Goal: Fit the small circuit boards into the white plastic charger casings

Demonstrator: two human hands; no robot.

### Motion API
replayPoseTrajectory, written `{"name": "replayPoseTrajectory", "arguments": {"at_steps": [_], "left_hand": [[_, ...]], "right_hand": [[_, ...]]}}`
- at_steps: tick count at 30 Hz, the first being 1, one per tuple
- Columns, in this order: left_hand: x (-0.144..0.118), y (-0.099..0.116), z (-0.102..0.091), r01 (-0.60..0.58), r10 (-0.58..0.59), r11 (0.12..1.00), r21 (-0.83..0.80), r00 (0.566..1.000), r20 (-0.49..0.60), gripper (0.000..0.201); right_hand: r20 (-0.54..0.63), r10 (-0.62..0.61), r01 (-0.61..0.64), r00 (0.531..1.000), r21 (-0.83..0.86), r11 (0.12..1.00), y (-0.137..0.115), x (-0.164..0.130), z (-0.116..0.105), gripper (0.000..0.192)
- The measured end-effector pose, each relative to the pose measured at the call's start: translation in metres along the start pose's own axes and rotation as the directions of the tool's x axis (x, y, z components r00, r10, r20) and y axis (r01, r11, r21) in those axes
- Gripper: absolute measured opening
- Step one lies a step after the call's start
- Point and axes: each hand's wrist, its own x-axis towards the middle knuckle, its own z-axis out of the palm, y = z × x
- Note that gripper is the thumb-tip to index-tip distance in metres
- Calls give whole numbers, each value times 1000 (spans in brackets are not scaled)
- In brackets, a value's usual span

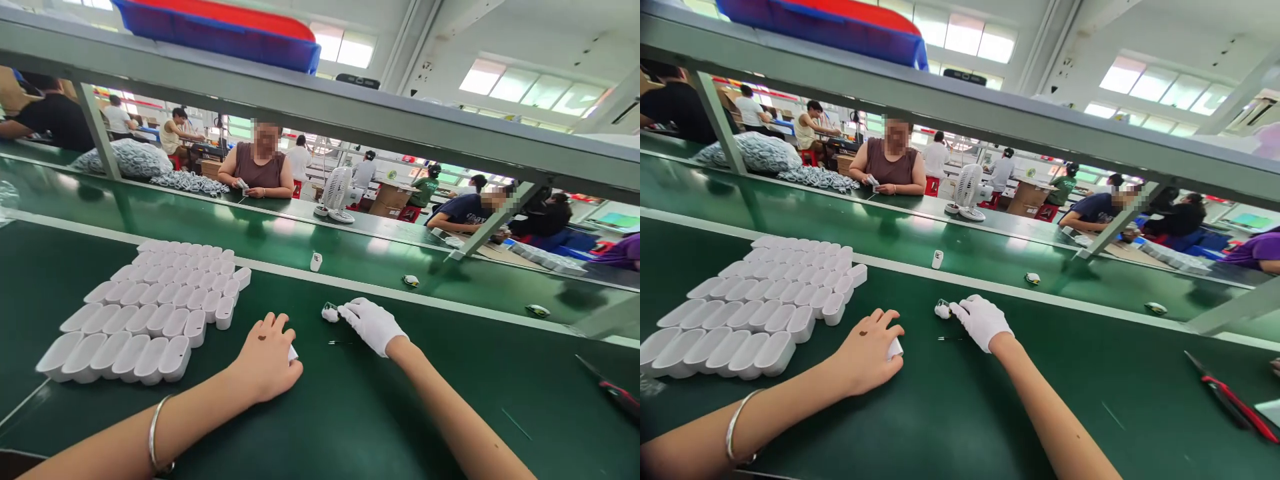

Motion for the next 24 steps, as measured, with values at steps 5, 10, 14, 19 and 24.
{"name": "replayPoseTrajectory", "arguments": {"at_steps": [5,10,14,19,24], "left_hand": [[4,17,-15,-20,-26,974,224,979,201,32],[3,-4,-8,-63,42,994,87,974,224,62],[0,-21,7,-140,131,989,42,976,174,71],[13,-29,9,-171,173,985,-31,984,53,34],[19,-31,13,-143,135,943,-301,990,-46,33]], "right_hand": [[-136,13,-21,991,-51,998,23,-3,15,49],[-134,-341,341,930,-27,940,12,3,18,69],[-6,-402,400,916,-96,912,-6,1,16,58],[-74,-176,185,982,141,973,6,-15,20,52],[75,-209,150,975,471,869,30,-16,22,59]]}}
